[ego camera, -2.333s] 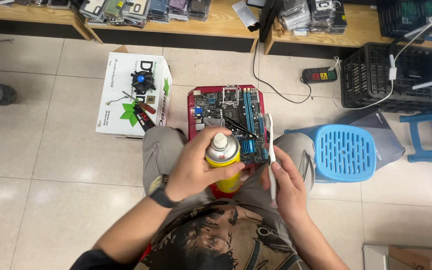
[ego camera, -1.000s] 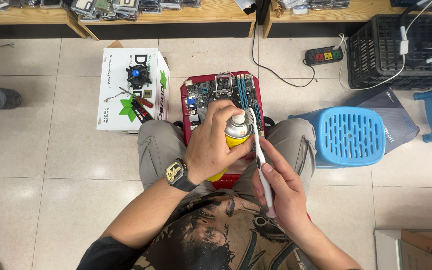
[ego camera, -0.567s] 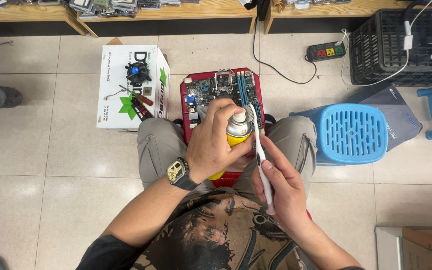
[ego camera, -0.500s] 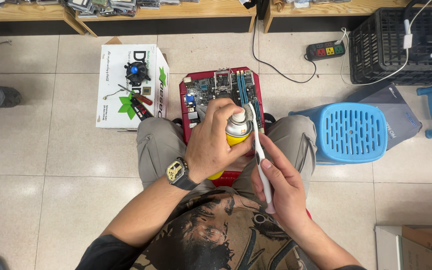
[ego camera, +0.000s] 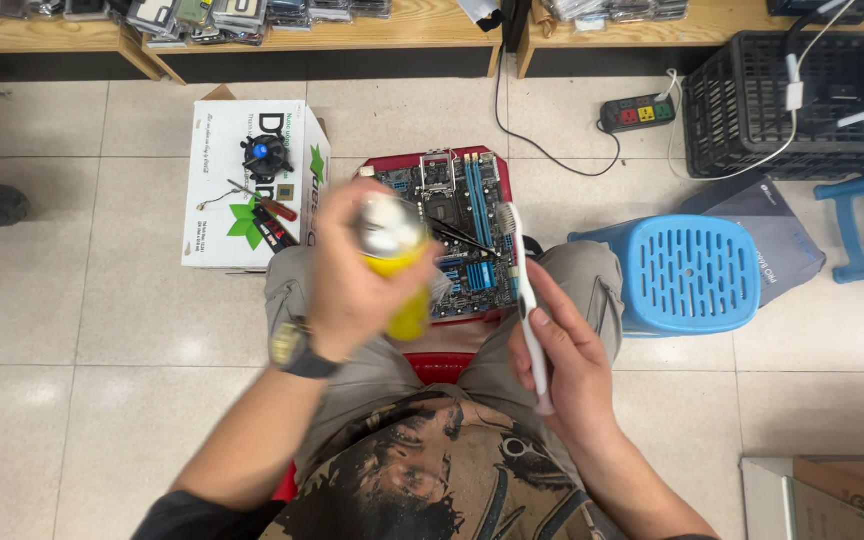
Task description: The person cleans a computer motherboard resting on their lap using a toothbrush and a spray can. They scrub various components and wipe the surface with a cloth repeatedly throughout the clip.
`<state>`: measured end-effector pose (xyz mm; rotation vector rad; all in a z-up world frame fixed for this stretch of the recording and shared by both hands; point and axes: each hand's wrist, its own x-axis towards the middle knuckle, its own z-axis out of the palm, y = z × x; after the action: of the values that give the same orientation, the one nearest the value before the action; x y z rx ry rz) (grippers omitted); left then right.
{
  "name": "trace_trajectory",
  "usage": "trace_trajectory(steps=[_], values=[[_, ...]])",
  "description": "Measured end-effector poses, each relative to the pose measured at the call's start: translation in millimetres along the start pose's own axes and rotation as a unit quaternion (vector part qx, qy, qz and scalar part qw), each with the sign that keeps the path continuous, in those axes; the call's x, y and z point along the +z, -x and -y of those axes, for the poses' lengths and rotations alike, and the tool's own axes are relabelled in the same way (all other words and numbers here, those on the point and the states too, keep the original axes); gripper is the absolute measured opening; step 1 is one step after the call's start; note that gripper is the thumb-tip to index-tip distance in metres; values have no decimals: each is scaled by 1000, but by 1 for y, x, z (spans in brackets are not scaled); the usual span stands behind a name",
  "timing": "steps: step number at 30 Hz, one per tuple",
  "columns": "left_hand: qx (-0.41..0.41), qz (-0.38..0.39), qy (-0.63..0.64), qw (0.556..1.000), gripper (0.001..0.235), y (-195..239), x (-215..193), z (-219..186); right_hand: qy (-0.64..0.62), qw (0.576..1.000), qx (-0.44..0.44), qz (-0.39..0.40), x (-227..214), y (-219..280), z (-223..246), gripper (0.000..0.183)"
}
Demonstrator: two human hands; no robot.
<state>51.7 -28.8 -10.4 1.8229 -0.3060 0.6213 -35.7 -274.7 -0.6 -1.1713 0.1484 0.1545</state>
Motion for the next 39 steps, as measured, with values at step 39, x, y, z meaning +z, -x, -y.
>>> trace_trajectory(steps=[39], values=[[-245, -125, -388, 880, 97, 64, -223, 347, 593, 805, -29, -10, -45, -167, -95, 53]])
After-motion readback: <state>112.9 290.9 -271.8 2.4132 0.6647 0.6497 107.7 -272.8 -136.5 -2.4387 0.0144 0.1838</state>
